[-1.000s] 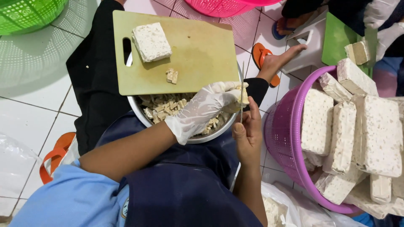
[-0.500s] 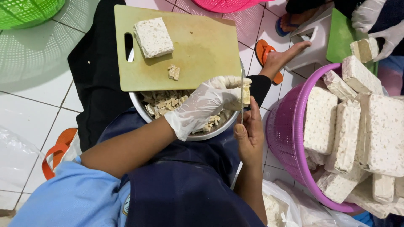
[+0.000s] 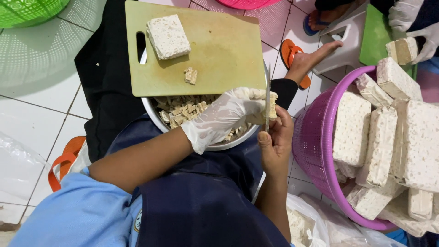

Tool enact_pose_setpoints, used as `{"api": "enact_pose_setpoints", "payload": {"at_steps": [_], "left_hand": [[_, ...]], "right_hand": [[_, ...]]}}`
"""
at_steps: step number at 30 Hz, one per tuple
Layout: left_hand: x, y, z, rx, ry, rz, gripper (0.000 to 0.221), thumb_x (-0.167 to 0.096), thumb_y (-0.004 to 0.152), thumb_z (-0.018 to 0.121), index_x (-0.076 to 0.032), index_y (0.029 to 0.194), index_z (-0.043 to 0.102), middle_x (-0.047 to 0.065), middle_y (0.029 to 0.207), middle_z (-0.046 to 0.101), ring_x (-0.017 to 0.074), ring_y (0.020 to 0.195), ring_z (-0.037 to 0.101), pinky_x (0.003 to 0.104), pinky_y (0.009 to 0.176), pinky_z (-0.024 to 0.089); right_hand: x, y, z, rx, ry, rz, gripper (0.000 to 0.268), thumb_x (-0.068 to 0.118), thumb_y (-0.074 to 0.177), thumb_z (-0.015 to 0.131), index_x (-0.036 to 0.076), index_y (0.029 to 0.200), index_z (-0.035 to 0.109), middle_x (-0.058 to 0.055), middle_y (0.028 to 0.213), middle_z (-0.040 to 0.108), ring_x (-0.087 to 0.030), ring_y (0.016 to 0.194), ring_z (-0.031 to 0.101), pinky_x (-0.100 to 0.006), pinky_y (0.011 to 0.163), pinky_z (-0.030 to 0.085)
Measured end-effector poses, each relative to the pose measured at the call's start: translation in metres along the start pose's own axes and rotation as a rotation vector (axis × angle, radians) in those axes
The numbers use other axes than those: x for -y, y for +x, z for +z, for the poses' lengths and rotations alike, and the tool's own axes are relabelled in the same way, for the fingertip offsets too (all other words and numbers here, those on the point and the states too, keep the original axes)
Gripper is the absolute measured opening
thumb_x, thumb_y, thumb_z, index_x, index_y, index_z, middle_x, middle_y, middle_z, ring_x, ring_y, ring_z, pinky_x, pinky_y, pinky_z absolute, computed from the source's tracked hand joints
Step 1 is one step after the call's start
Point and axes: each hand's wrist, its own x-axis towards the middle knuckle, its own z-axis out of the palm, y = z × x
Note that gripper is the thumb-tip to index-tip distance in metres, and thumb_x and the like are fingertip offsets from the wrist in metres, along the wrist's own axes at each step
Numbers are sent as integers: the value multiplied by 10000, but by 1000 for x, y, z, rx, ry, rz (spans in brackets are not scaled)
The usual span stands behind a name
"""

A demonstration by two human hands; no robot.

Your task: Slicing and dicing blocks of tempeh into small pieces using a knife on a cutting board while sitting on the floor.

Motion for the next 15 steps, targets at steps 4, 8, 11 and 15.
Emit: {"api": "enact_pose_setpoints", "payload": {"at_steps": [4, 8, 11, 15], "left_hand": [[-7, 0, -1, -42, 32, -62, 139, -15, 747, 599, 13, 863, 670, 127, 682, 631, 210, 609, 666, 316, 590, 577], [24, 18, -20, -14, -18, -78, 119, -2, 746, 584, 5, 822, 675, 131, 678, 622, 197, 616, 660, 320, 549, 568], [49, 35, -42, -22, -23, -89, 101, -8, 750, 589, 11, 810, 669, 132, 655, 605, 190, 589, 646, 331, 543, 565], [56, 30, -57, -73, 38, -121, 114, -20, 741, 610, 21, 831, 666, 127, 658, 606, 186, 571, 640, 322, 521, 559]], "right_hand": [[8, 2, 4, 23, -27, 1, 623, 174, 908, 554, -1, 1417, 241, -133, 936, 538, -146, 735, 482, -245, 673, 390], [8, 4, 6, 39, -25, -1, 587, 170, 915, 532, -6, 1407, 264, -175, 1021, 553, -202, 853, 544, -308, 758, 441], [-3, 4, 5, 51, -26, 13, 563, 187, 919, 536, 4, 1390, 288, -169, 997, 550, -198, 831, 540, -299, 743, 441], [-28, 0, 3, 83, -48, 8, 545, 170, 921, 563, 34, 1383, 306, -166, 1159, 517, -199, 978, 523, -343, 868, 434]]}}
